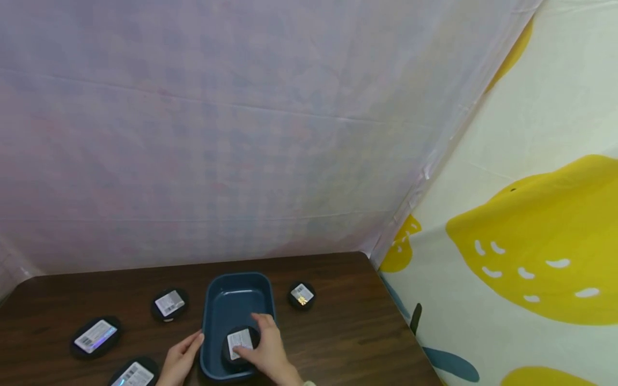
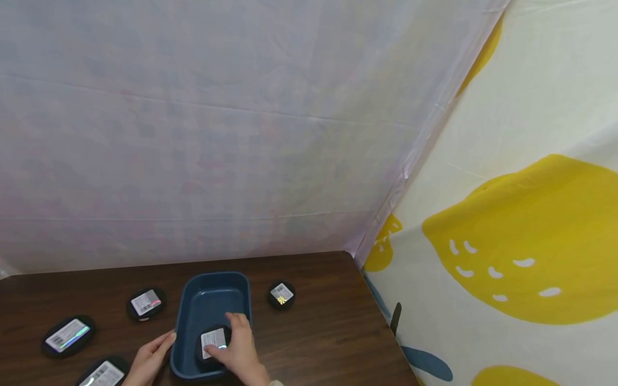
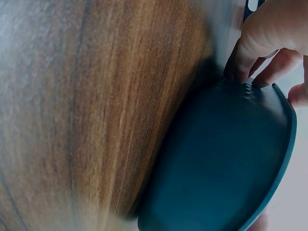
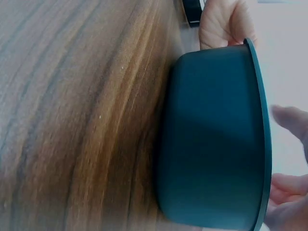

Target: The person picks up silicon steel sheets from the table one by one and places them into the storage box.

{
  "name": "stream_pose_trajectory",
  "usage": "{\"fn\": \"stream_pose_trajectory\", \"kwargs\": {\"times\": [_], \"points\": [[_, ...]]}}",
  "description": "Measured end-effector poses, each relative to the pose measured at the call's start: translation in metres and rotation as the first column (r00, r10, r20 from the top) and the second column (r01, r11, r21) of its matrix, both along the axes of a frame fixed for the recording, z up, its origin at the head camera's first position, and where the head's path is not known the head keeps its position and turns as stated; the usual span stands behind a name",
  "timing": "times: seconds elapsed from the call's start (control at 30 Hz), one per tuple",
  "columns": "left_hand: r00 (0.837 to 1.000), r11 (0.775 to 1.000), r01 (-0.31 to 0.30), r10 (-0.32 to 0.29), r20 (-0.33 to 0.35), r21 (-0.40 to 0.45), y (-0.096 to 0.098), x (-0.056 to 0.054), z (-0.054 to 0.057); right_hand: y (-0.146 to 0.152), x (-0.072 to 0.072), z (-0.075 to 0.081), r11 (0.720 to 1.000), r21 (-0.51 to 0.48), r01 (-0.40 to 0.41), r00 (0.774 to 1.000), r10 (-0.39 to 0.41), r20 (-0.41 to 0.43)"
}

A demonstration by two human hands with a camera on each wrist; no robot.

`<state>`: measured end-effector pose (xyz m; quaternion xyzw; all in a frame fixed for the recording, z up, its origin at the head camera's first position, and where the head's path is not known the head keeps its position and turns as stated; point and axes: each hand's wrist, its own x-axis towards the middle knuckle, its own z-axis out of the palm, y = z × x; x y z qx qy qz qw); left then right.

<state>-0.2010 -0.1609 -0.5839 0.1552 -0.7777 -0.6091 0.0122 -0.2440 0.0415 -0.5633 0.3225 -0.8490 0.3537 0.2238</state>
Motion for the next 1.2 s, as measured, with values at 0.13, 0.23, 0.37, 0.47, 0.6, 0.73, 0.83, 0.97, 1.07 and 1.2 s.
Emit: {"fn": "stream_pose_trajectory", "kwargs": {"times": [0.13,0.23,0.37,0.47,0.6,0.73,0.83,0.97,1.07,1.2], "points": [[1.000,1.000,-0.008,0.008,-0.005,0.023,0.000,0.000,0.000,0.006,-0.006,0.004,0.984,-0.170,0.046,0.996,-0.058,-0.068],[1.000,0.999,-0.012,0.012,-0.005,0.030,0.000,-0.001,0.000,0.014,-0.011,0.004,0.954,-0.282,0.099,0.991,-0.121,-0.063],[1.000,1.000,-0.013,0.013,0.003,0.019,0.000,0.000,0.000,0.026,-0.014,0.004,0.908,-0.383,0.169,0.976,-0.210,-0.066],[1.000,1.000,-0.014,0.014,0.006,0.016,0.000,0.000,0.000,0.037,-0.016,0.003,0.876,-0.435,0.208,0.964,-0.260,-0.062],[1.000,1.000,-0.015,0.015,0.001,0.013,0.001,0.000,0.000,0.051,-0.019,-0.002,0.846,-0.464,0.263,0.947,-0.317,-0.041],[1.000,1.000,-0.014,0.014,0.002,0.017,0.001,0.000,0.000,0.064,-0.021,-0.009,0.817,-0.467,0.338,0.925,-0.381,0.004],[1.000,1.000,-0.011,0.011,0.001,0.022,0.001,0.000,0.000,0.072,-0.023,-0.015,0.788,-0.477,0.390,0.905,-0.423,0.042],[1.000,1.000,-0.010,0.010,-0.001,0.026,0.001,0.001,-0.001,0.078,-0.024,-0.020,0.747,-0.509,0.428,0.883,-0.467,0.057],[1.000,1.000,-0.010,0.011,-0.009,0.029,0.001,0.001,-0.001,0.081,-0.025,-0.023,0.724,-0.534,0.437,0.874,-0.482,0.060],[1.000,0.999,-0.013,0.013,-0.004,0.030,0.001,0.001,-0.001,0.082,-0.030,-0.028,0.721,-0.515,0.464,0.863,-0.499,0.079]]}}
